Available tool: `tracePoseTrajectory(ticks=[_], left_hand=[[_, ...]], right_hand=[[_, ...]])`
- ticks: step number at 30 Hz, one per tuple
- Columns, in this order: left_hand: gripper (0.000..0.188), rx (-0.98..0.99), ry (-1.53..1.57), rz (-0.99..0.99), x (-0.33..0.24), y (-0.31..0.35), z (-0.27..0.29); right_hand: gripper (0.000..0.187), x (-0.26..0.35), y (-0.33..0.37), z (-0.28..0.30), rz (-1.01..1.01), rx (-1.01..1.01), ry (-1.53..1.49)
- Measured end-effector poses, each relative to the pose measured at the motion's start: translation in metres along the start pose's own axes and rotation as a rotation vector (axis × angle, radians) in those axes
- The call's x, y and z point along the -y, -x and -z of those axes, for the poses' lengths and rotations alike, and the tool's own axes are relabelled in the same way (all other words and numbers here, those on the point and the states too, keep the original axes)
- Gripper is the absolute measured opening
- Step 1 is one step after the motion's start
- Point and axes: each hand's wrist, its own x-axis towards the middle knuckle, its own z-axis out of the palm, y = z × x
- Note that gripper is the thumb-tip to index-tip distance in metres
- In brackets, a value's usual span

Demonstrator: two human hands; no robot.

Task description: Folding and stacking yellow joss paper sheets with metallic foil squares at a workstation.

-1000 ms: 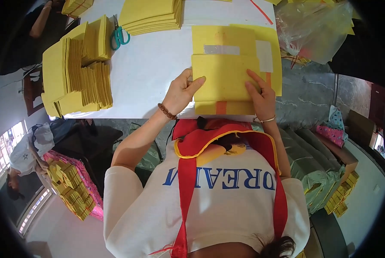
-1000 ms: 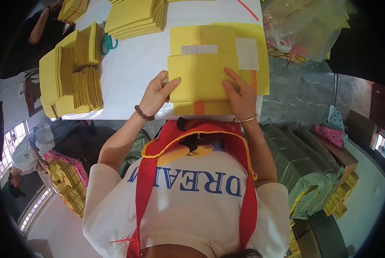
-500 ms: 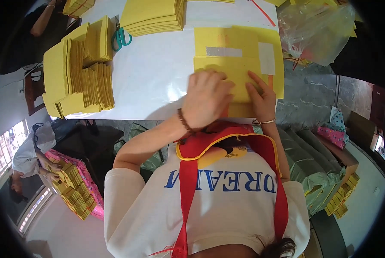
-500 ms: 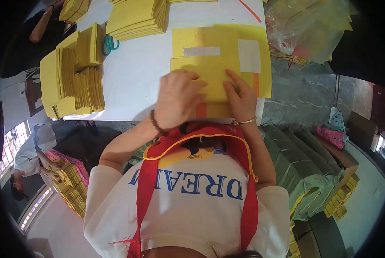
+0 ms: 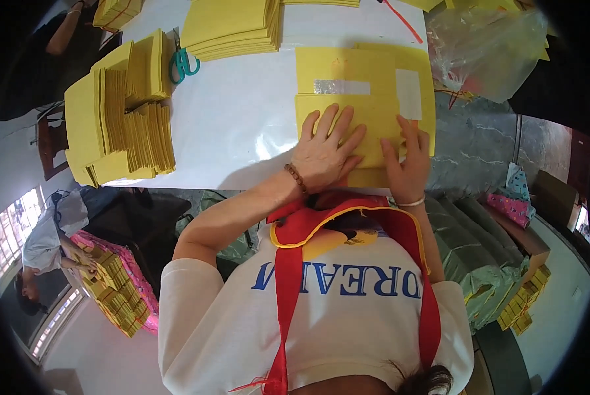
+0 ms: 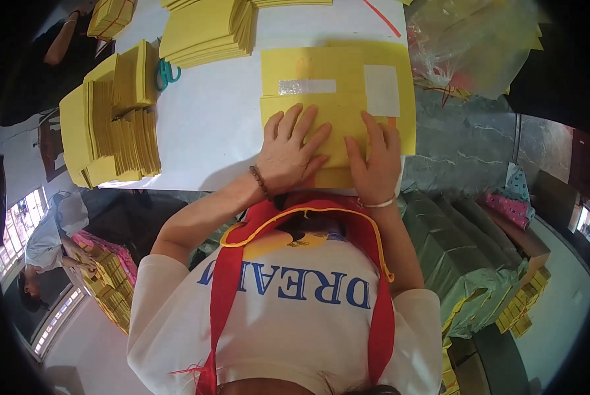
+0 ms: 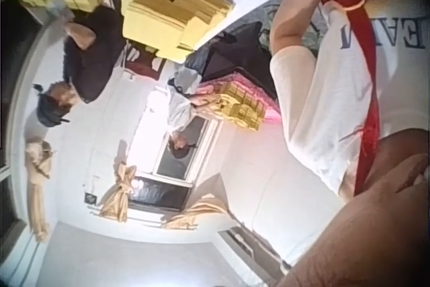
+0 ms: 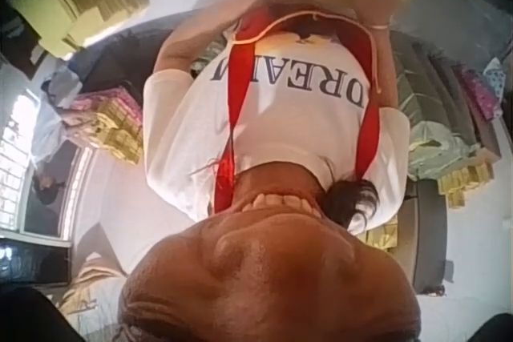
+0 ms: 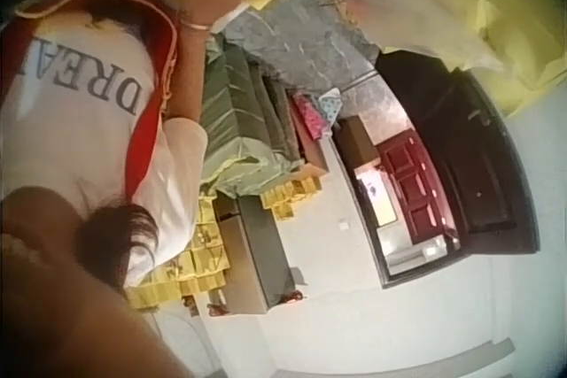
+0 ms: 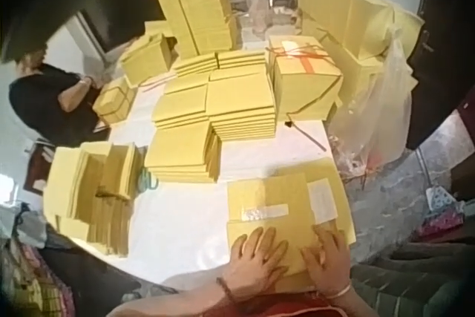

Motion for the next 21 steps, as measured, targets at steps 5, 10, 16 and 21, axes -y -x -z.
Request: tracePoseTrajectory(ticks=[5,10,16,21], left_hand=[[0.050,0.003,-0.083,-0.032,0.003,0.000,-0.003],[0.052,-0.142,0.147,-0.050,0.012,0.009,0.001],[0.055,-0.034,0.082,-0.063,0.003,0.020,0.023],[0.046,-0.035,-0.295,-0.264,0.007,0.020,0.020]], right_hand=[[0.060,0.001,0.017,-0.015,0.651,0.037,0.589],[0.060,-0.024,0.020,-0.036,0.530,0.011,0.652],[0.059,-0.021,0.022,-0.039,0.515,-0.003,0.683],[0.057,-0.026,0.002,-0.005,0.475,0.263,0.245]])
